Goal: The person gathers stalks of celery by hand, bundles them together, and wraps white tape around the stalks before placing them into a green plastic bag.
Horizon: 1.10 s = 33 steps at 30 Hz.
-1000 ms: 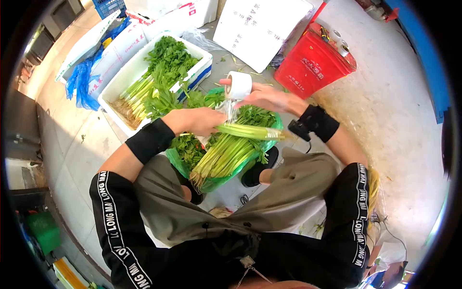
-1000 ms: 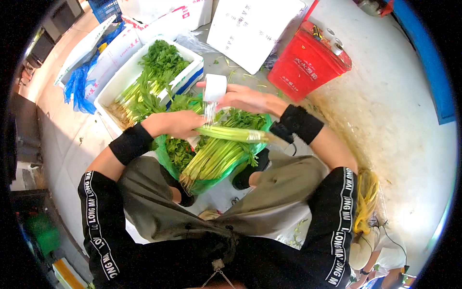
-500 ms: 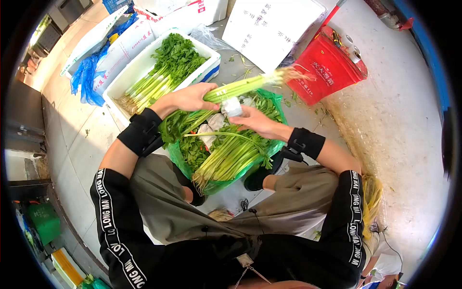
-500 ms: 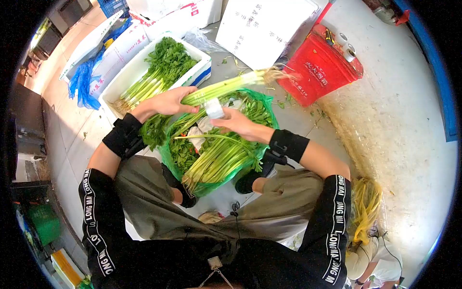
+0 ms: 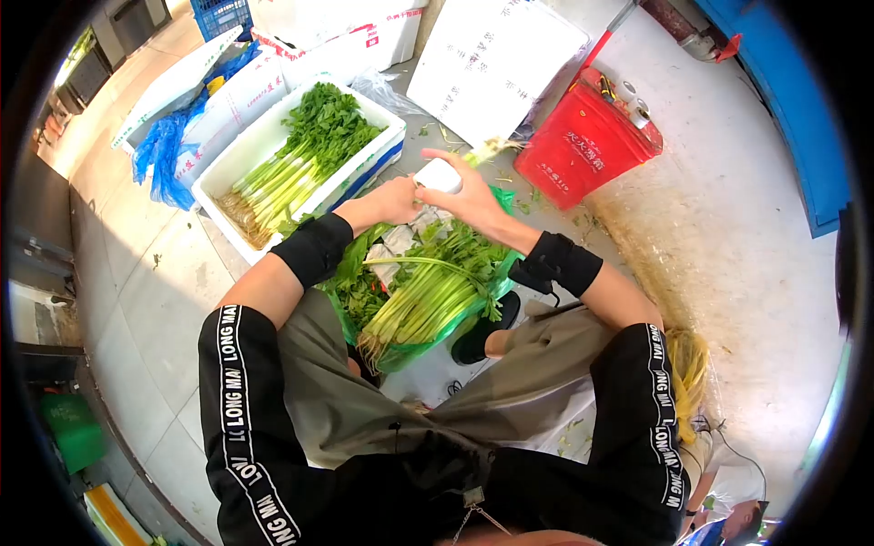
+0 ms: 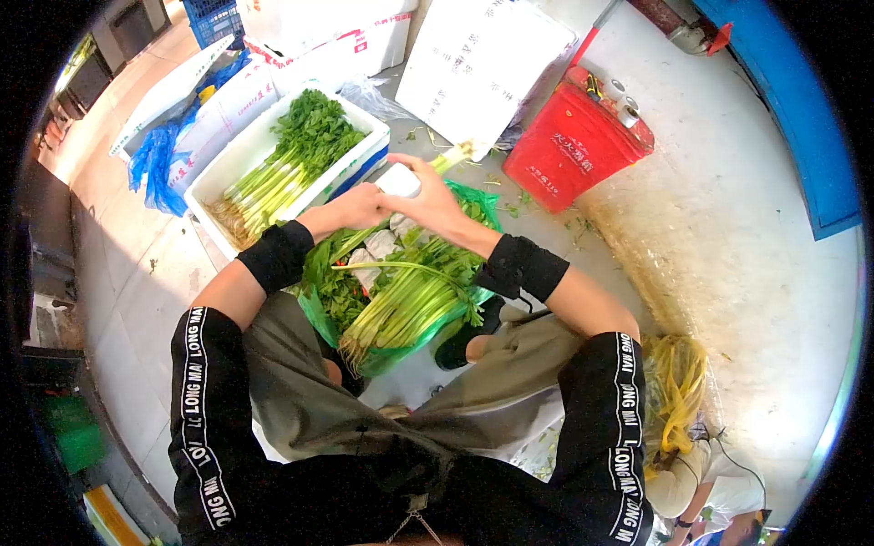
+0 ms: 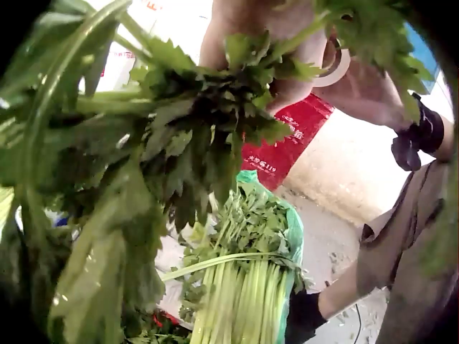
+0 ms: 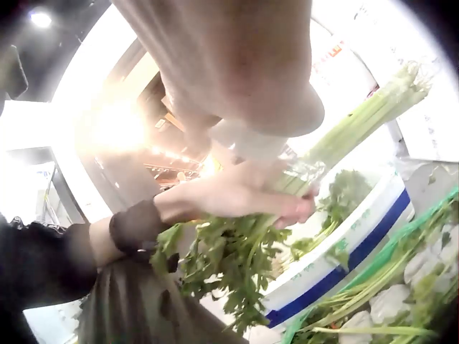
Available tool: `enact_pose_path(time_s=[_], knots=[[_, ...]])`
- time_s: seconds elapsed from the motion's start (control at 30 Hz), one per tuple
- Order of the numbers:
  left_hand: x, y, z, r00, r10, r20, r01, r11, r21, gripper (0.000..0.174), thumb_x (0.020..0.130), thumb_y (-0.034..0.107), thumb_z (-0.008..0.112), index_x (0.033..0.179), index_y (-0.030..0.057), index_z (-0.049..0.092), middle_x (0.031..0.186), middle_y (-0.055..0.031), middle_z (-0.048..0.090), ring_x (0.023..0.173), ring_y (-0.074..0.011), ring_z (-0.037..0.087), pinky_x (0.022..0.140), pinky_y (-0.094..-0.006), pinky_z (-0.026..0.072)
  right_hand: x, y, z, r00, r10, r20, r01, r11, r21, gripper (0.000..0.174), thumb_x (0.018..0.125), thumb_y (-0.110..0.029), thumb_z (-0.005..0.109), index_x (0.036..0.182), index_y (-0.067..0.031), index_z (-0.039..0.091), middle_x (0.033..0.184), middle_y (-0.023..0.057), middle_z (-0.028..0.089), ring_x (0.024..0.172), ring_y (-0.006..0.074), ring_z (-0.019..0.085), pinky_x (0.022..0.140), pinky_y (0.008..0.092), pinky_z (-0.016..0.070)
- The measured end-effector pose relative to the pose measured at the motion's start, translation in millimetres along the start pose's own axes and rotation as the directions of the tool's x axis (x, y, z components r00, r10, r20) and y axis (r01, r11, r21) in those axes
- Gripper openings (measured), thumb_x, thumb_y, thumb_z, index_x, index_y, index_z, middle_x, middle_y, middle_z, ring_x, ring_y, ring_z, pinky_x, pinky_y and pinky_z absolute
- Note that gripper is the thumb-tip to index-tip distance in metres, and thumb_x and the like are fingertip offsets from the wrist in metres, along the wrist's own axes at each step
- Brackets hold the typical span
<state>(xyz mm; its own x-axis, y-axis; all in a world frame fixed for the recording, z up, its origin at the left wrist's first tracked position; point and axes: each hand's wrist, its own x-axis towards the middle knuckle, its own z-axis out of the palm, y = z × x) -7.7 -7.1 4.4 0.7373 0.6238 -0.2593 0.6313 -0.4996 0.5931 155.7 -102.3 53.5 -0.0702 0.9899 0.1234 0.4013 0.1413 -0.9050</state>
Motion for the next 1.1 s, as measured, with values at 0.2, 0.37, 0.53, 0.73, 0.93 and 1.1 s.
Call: enact_pose_path(time_s=[0.2, 0.37, 0.53, 0.73, 0.93, 1.1], knots=[[-3.0, -10.1, 10.8, 0.891, 0.448, 0.067, -0.413, 0.865, -0.285, 0.045, 0.086, 0.018, 0.071, 0.126, 0.0052, 0.055, 0.113, -0.0203, 0.063, 0.094, -0.0314, 0.065, 0.087, -0.0404, 0.0493, 1.0, -3.7, -14.4, 0.929, 0.182, 0.324, -0.309, 0.862, 0.402, 0.051, 0.097, -0.041, 0.059, 0.131, -0.0032, 0.060, 0.116, 0.0057, 0.064, 0.108, 0.0140, 0.058, 0.097, 0.0329, 0.0445], [-1.5, -14.0, 10.7, 0.878, 0.269, 0.395, -0.158, 0.944, -0.289, 0.047, 0.088, 0.021, 0.071, 0.129, 0.0062, 0.053, 0.105, -0.0163, 0.065, 0.087, -0.0221, 0.065, 0.077, -0.0351, 0.0508, 3.3, 9.8, -3.9, 0.935, 0.216, 0.281, -0.344, 0.742, 0.575, 0.054, 0.096, -0.049, 0.058, 0.120, -0.0019, 0.065, 0.120, 0.0038, 0.061, 0.114, 0.0142, 0.053, 0.101, 0.0353, 0.0380], [-19.7, 5.6, 17.6, 0.868, 0.422, 0.262, -0.387, 0.905, -0.176, 0.051, 0.091, 0.026, 0.067, 0.130, -0.0002, 0.047, 0.094, -0.0211, 0.065, 0.088, -0.0316, 0.065, 0.081, -0.0429, 0.0499, 18.0, 14.4, -15.4, 0.880, 0.164, 0.446, -0.402, 0.757, 0.516, 0.055, 0.101, -0.042, 0.052, 0.136, -0.0008, 0.052, 0.138, 0.0081, 0.053, 0.122, 0.0173, 0.050, 0.106, 0.0366, 0.0361], [-25.1, 0.3, 8.9, 0.819, 0.540, 0.191, -0.573, 0.778, 0.257, 0.050, 0.086, 0.028, 0.070, 0.122, 0.0013, 0.049, 0.090, -0.0218, 0.064, 0.092, -0.0397, 0.062, 0.079, -0.0482, 0.0488, 51.5, -9.1, -68.8, 0.622, 0.170, 0.764, -0.184, 0.981, -0.068, 0.062, 0.091, -0.023, 0.058, 0.144, 0.0031, 0.040, 0.148, 0.0139, 0.041, 0.135, 0.0232, 0.039, 0.114, 0.0345, 0.0272], [-41.2, 3.8, -25.5, 0.789, 0.613, -0.045, -0.583, 0.769, 0.261, 0.032, 0.077, 0.020, 0.076, 0.099, 0.0048, 0.059, 0.075, -0.0163, 0.063, 0.070, -0.0356, 0.064, 0.065, -0.0452, 0.0498, 45.7, 56.1, -69.7, 0.569, 0.133, 0.812, -0.326, 0.943, 0.074, 0.068, 0.092, -0.016, 0.068, 0.148, -0.0040, 0.032, 0.142, 0.0106, 0.045, 0.119, 0.0203, 0.051, 0.102, 0.0369, 0.0441], [-38.6, -2.2, -34.0, 0.914, 0.329, -0.238, -0.352, 0.934, -0.058, 0.030, 0.079, 0.013, 0.072, 0.103, 0.0031, 0.058, 0.077, -0.0176, 0.064, 0.071, -0.0338, 0.065, 0.066, -0.0404, 0.0502, -3.0, 64.1, -0.6, 0.867, 0.256, 0.427, -0.407, 0.859, 0.311, 0.052, 0.088, -0.028, 0.075, 0.129, -0.0029, 0.055, 0.110, 0.0052, 0.063, 0.099, 0.0129, 0.059, 0.082, 0.0290, 0.0489]])
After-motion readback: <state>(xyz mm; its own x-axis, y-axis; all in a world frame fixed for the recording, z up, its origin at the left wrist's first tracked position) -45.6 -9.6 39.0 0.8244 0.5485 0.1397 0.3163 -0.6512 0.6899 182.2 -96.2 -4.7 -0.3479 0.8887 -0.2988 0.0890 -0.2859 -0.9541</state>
